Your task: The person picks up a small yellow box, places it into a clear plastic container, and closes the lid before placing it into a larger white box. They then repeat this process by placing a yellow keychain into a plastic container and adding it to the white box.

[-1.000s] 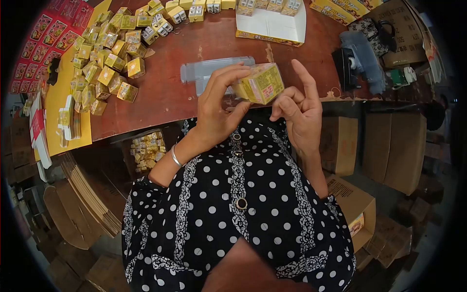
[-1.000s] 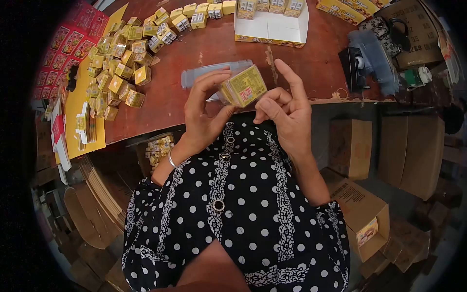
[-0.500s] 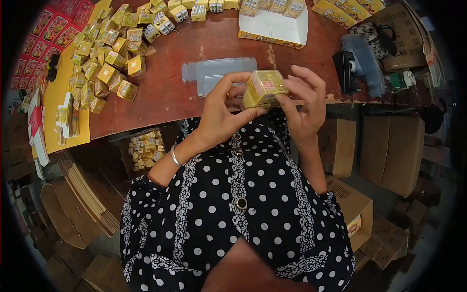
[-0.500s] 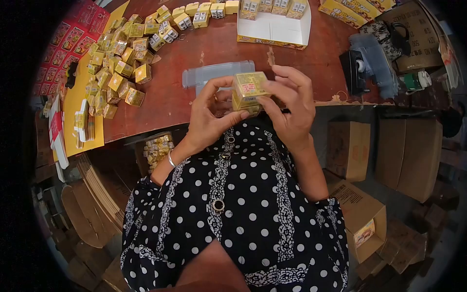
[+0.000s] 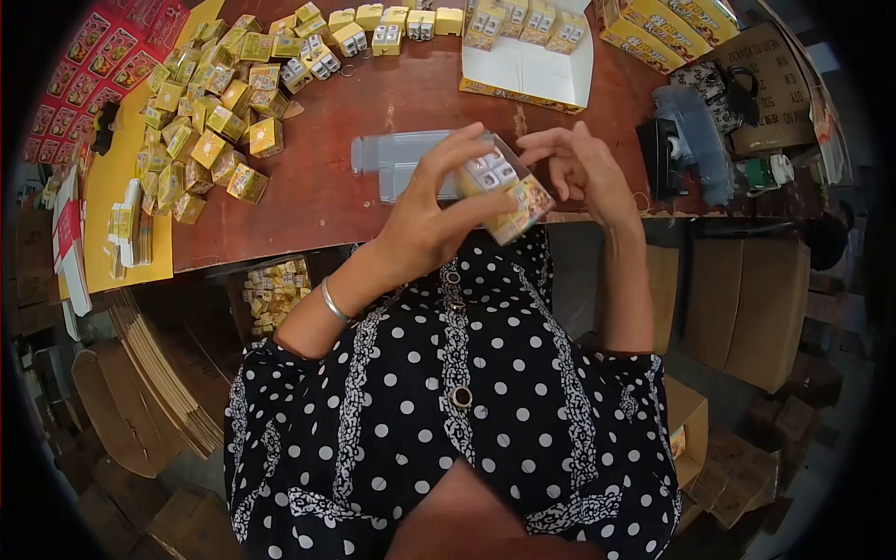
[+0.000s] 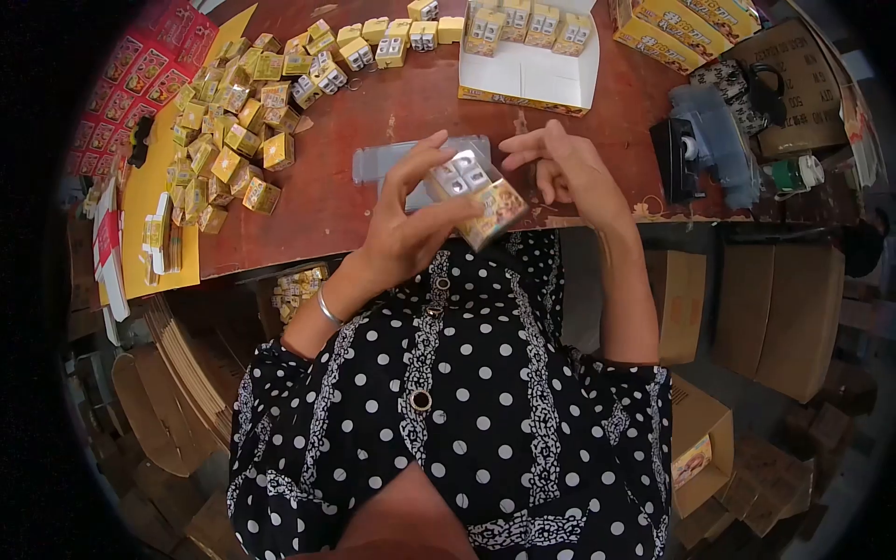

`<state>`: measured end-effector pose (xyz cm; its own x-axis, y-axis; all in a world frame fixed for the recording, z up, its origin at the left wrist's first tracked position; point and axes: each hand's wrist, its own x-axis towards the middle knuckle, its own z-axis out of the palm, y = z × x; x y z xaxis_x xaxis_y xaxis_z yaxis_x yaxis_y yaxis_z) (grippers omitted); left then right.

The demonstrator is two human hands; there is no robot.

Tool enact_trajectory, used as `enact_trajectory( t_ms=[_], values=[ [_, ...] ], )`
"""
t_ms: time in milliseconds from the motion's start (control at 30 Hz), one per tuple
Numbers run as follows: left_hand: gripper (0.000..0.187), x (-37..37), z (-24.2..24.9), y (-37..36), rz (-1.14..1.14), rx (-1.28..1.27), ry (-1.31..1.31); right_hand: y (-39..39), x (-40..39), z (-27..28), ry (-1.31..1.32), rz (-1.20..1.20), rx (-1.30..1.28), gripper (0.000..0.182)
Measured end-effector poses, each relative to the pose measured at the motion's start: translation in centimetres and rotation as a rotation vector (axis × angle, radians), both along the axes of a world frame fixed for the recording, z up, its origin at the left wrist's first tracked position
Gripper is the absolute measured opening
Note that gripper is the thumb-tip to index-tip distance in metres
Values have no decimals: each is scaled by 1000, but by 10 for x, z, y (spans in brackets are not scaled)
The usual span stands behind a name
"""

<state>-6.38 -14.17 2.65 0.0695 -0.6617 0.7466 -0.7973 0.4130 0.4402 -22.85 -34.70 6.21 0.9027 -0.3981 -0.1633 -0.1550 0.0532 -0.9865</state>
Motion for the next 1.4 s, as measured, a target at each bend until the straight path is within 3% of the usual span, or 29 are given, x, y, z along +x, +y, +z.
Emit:
enact_trajectory(
  t_ms=[167, 233, 267, 333, 367, 400, 467, 600, 733, 800, 900, 1200, 1267, 1367, 1400],
  values=[
    [52, -2, 5, -9, -133, -49, -49, -5, 24, 6, 103, 310, 35, 43],
    [60, -6, 5, -14, -161, 51, 225, -1, 29, 11, -36, 271, 213, 40],
    [66, 11, 0, -18, -108, -56, -107, -14, 27, 12, -97, 287, 212, 45],
    [68, 26, -1, -25, -43, 35, -24, -37, 28, 12, -221, 40, 24, 48],
    [71, 32, -1, -28, 21, 135, 63, -56, 23, 21, -70, -78, -169, 54],
    [72, 39, -1, -32, 47, 215, 114, -73, 28, 17, -69, -77, -172, 54],
    [72, 54, -10, -48, 88, 240, 179, -104, 42, -4, -159, -350, -556, 53],
    [73, 85, -31, -97, 178, 366, 446, -121, 78, -21, -19, -379, -857, 50],
    [75, 111, -54, -155, 177, 327, 499, -142, 118, -64, -110, -391, -928, 49],
    [76, 117, -55, -178, 133, 406, 665, -143, 130, -73, -96, -403, -872, 49],
    [88, 121, -40, -188, 67, 485, 655, -143, 141, -76, -58, -439, -835, 51],
    [92, 119, -50, -192, 151, 455, 585, -139, 143, -92, -24, -457, -858, 69],
    [92, 118, -57, -180, 194, 398, 524, -137, 137, -87, -25, -429, -800, 70],
    [74, 118, -46, -134, 170, 399, 373, -128, 109, -66, -55, -520, -866, 63],
    [68, 120, -30, -108, 175, 520, 374, -124, 94, -58, -32, -537, -872, 60]
  ],
)
